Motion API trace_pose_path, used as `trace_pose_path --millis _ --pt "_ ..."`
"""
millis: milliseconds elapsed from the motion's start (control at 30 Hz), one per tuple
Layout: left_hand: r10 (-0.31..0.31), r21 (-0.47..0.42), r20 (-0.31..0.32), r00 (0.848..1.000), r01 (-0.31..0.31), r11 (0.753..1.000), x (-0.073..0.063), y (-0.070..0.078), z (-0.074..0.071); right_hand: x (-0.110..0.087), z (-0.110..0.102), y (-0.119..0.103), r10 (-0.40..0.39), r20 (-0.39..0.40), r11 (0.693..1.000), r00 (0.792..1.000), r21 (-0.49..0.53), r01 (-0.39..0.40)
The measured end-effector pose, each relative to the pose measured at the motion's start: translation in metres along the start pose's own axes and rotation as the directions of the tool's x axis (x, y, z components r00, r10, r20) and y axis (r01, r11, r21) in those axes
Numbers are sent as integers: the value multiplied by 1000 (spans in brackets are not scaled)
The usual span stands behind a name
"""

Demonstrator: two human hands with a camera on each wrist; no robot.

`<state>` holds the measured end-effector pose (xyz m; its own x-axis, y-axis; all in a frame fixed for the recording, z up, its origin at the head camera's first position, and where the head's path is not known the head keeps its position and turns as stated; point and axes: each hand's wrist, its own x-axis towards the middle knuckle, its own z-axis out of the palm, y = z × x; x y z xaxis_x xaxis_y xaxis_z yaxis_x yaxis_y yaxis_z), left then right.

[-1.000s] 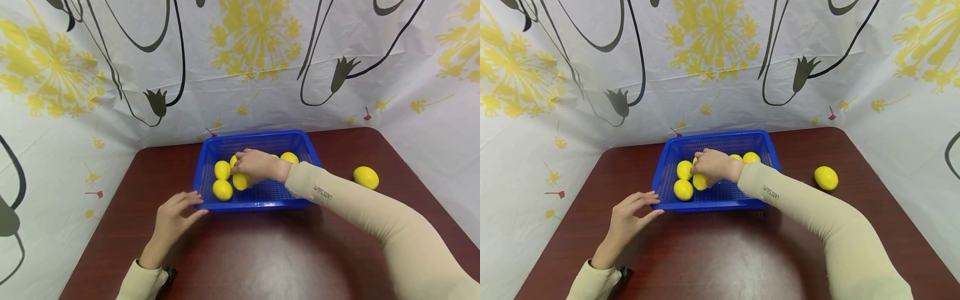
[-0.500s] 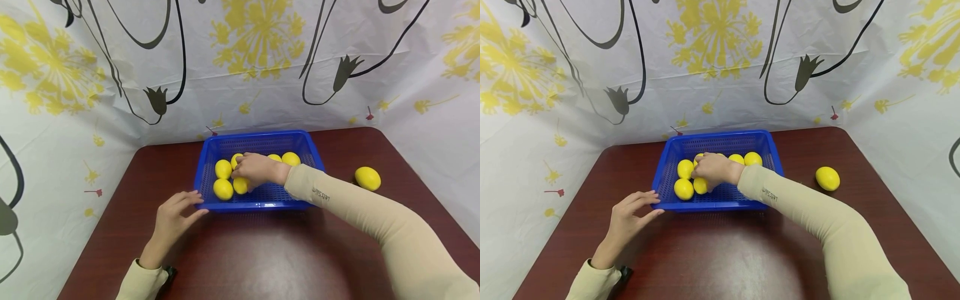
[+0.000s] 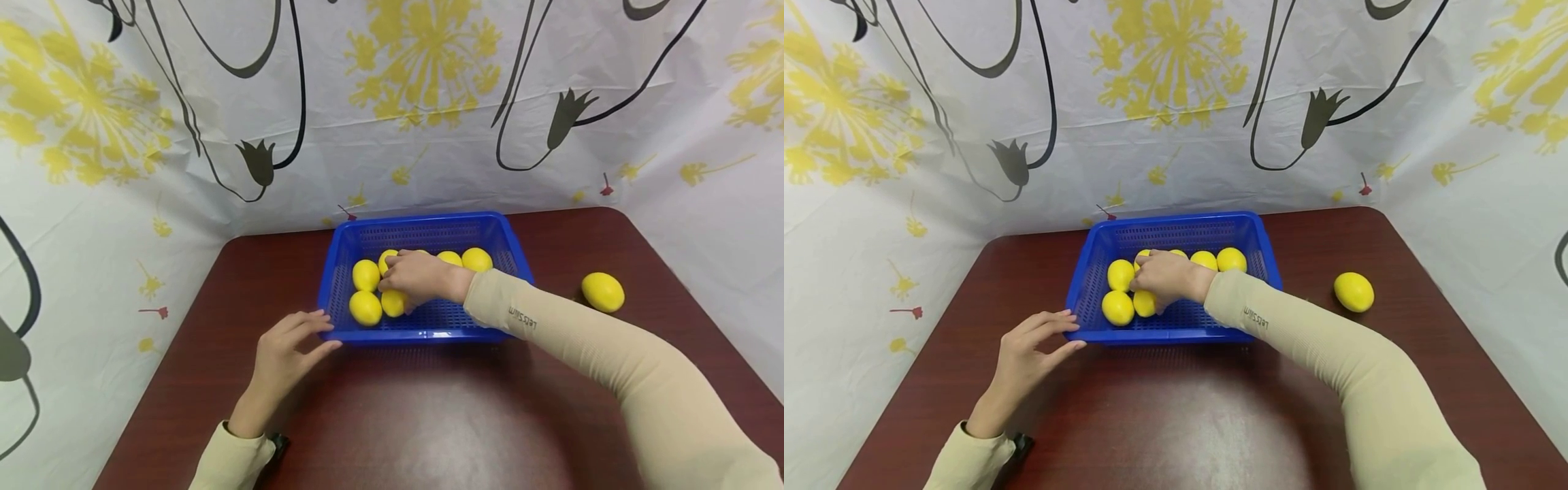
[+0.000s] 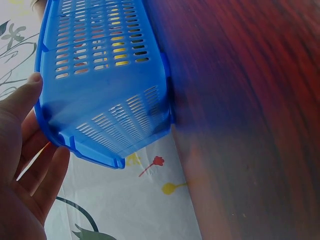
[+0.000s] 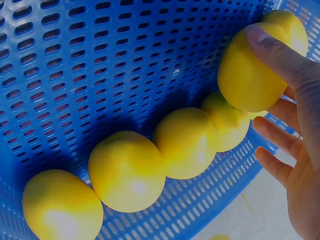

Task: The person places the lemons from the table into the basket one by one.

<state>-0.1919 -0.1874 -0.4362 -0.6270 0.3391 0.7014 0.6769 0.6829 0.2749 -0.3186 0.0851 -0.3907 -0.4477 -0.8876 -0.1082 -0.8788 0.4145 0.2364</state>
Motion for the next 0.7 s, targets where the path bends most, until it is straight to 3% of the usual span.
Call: trace_pose_path --millis 700 --pt "2 6 0 1000 -2 1000 0 0 1 4 10 3 8 -2 1000 1000 1 -8"
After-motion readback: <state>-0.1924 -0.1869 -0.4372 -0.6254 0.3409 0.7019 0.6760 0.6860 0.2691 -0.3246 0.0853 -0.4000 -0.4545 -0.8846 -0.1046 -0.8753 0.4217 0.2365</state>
